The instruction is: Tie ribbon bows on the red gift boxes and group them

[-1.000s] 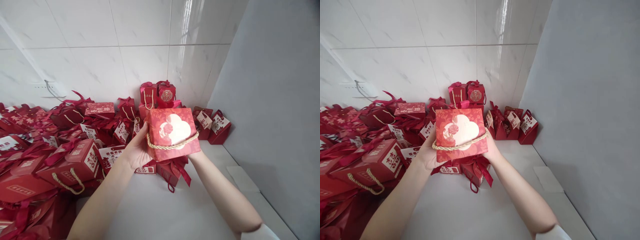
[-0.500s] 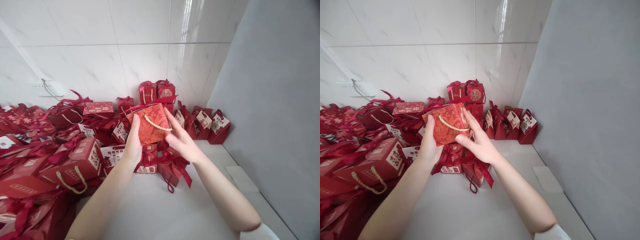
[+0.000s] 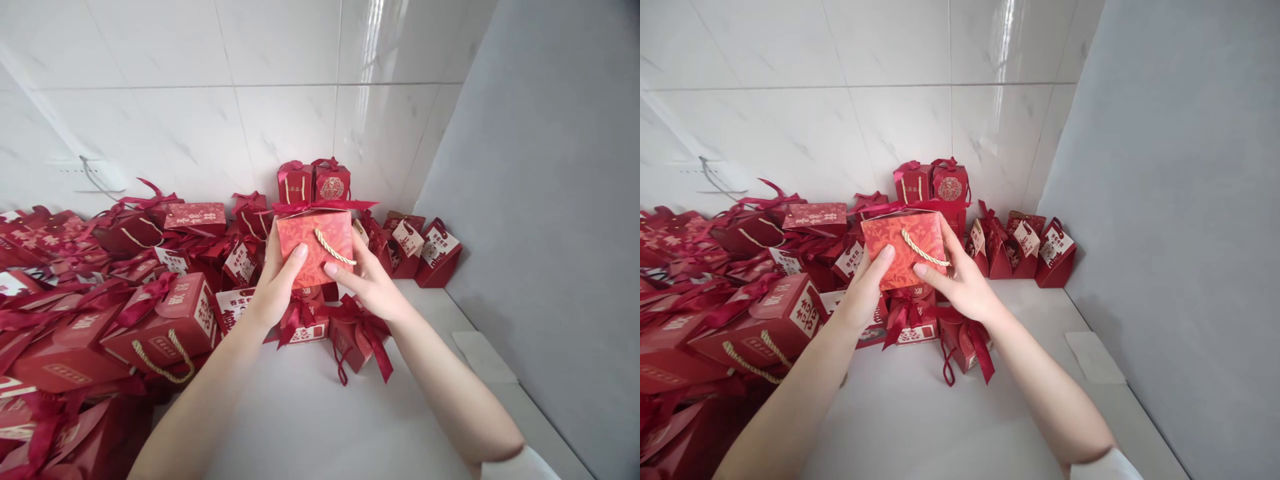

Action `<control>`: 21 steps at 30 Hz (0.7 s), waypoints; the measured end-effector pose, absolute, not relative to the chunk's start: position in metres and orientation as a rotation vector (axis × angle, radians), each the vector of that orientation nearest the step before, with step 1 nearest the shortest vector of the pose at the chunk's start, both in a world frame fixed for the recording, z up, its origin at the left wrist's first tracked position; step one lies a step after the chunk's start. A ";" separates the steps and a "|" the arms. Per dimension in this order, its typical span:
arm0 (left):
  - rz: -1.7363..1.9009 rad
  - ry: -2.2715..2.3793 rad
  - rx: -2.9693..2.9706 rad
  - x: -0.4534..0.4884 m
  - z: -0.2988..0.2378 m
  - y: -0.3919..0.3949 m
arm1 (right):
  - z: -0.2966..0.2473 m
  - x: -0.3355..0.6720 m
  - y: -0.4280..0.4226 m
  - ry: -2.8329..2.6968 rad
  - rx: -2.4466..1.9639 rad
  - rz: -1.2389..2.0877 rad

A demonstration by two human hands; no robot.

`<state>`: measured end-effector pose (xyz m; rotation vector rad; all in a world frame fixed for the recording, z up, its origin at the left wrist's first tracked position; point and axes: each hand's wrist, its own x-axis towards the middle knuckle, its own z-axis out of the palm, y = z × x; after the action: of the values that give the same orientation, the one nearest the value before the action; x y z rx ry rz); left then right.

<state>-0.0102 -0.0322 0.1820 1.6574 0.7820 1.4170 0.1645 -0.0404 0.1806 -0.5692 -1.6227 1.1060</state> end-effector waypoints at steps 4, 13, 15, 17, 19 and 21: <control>1.478 0.765 1.578 -0.008 0.187 -0.032 | 0.181 0.165 -0.033 -1.508 -0.592 1.166; 1.306 0.743 1.571 -0.029 0.191 -0.026 | 0.182 0.188 -0.031 -1.598 -0.929 0.619; 1.218 0.755 1.701 -0.037 0.197 -0.027 | 0.188 0.199 -0.033 -1.592 -0.960 0.475; 1.187 0.752 1.847 -0.044 0.203 -0.029 | 0.196 0.208 -0.036 -1.494 -0.902 0.466; 1.191 0.736 2.021 -0.047 0.208 -0.032 | 0.205 0.214 -0.043 -1.362 -0.811 0.470; 1.175 0.724 2.194 -0.048 0.212 -0.035 | 0.213 0.216 -0.051 -1.269 -0.720 0.413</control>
<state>-0.0480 -0.0345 0.2117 2.1940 0.7236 1.1747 0.2157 -0.0510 0.2130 -0.7201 -1.2686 0.4127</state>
